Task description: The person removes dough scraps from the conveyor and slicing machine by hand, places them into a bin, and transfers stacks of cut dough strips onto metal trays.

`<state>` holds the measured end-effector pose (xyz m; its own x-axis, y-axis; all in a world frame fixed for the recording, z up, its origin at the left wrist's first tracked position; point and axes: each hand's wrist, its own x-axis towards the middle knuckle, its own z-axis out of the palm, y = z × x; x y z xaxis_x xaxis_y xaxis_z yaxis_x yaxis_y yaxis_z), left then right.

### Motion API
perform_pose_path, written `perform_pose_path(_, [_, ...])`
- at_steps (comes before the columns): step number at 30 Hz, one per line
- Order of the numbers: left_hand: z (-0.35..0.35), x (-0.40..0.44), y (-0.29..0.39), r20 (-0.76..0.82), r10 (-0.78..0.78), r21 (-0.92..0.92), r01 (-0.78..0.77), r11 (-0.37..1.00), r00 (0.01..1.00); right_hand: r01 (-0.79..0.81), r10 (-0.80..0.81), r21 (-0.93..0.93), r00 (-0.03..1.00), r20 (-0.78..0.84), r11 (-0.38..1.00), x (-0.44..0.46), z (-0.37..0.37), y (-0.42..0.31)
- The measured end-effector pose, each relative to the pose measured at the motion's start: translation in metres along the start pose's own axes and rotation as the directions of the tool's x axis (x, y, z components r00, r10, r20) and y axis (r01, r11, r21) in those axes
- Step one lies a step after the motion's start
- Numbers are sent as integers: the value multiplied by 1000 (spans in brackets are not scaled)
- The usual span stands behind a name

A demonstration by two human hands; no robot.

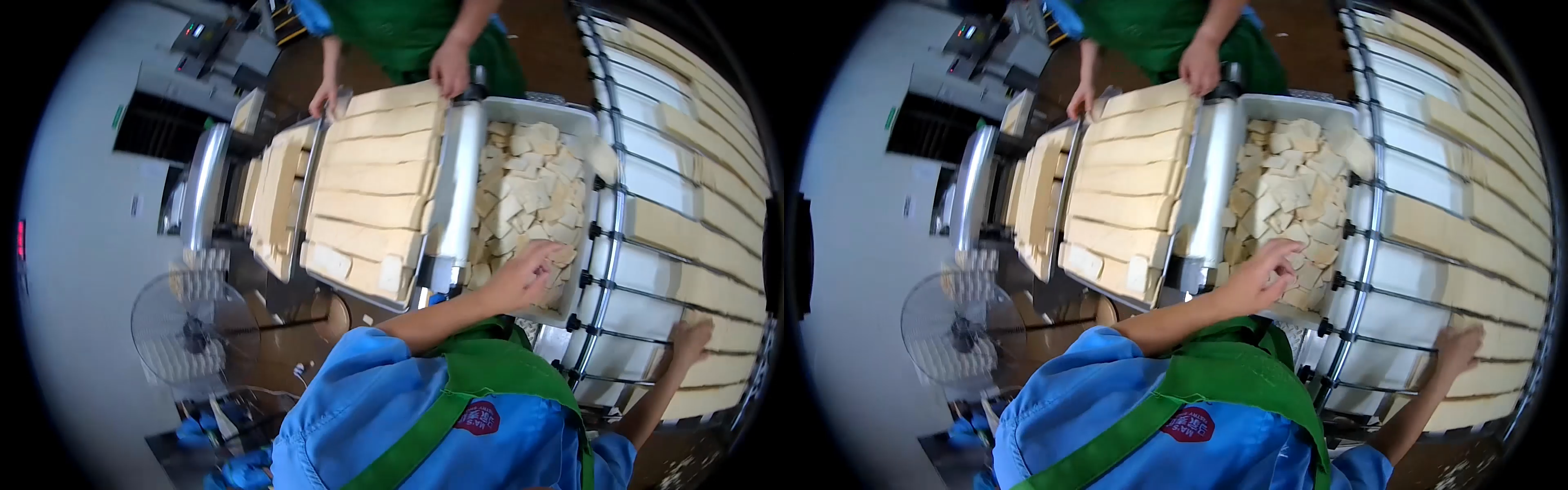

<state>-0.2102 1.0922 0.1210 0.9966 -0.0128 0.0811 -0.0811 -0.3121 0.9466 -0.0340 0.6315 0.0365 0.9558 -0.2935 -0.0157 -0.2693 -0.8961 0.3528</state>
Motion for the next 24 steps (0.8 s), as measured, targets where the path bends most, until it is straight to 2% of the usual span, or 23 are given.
perform_pose_path(1, [-20,-19,-11,-104,18,9,-17,1000,994,-82,80,-18,991,-104,996,11,14,10])
perform_pose_path(2, [-38,-38,-17,-202,35,16,-32,999,979,-57,52,-36,991,-123,998,8,11,1])
perform_pose_path(4, [-74,-72,-15,-372,-33,58,59,997,928,-3,5,-21,997,78,1000,5,9,-8])
perform_pose_path(5, [-91,-91,-21,-456,-66,62,106,992,888,11,-9,-32,998,61,999,7,3,-10])
perform_pose_path(6, [-107,-113,-32,-531,-101,59,155,986,841,-49,47,21,996,79,999,10,0,-5])
perform_pose_path(7, [-126,-137,-44,-615,-44,241,241,940,787,-110,103,69,990,101,992,17,-2,5])
perform_pose_path(8, [-147,-159,-56,-678,34,403,332,853,734,-176,162,120,979,123,977,29,-4,15])
perform_pose_path(9, [-164,-181,-65,-742,2,489,539,686,670,-101,91,66,986,138,993,45,24,22])
perform_pose_path(10, [-188,-206,-85,-793,-61,441,641,628,606,22,-12,-118,997,82,993,42,28,11])
perform_pose_path(12, [-223,-244,-136,-939,-177,234,925,298,295,-78,71,-11,956,-283,997,-41,-69,-63])
perform_pose_path(13, [-233,-257,-154,-937,-192,226,925,305,292,53,-20,117,962,-272,992,-43,-82,-82])
perform_pose_path(14, [-243,-268,-169,-909,-191,303,902,307,370,176,-108,243,957,-268,954,-48,-92,-100])
perform_pose_path(15, [-247,-273,-179,-875,-187,379,872,311,447,583,-307,367,750,-586,725,-78,-85,-137])
perform_pose_path(16, [-246,-275,-177,-871,-197,377,870,318,450,529,-238,531,820,-521,661,-167,-122,-206])
perform_pose_path(17, [-244,-271,-169,-877,-156,356,833,423,454,712,-557,562,692,-459,422,-227,-149,-250])
perform_pose_path(18, [-244,-266,-159,-885,-113,333,783,525,452,757,-687,604,579,-440,251,-287,-157,-281])
perform_pose_path(19, [-247,-263,-150,-889,-126,310,780,543,441,638,-794,751,540,-280,170,-332,-175,-306])
perform_pose_path(20, [-250,-263,-144,-885,-134,308,778,548,446,471,-870,869,481,-108,152,-378,-193,-332])
perform_pose_path(21, [-251,-262,-141,-894,-153,295,811,505,421,388,-878,879,474,66,276,-402,-212,-350])
perform_pose_path(22, [-254,-260,-137,-904,-167,281,841,462,394,395,-876,864,471,102,313,-420,-220,-366])
perform_pose_path(23, [-259,-258,-129,-901,-172,280,838,468,398,481,-885,836,465,11,263,-430,-204,-377])
perform_pose_path(24, [-263,-255,-120,-880,-314,166,849,502,358,484,-883,833,470,12,269,-432,-206,-377])
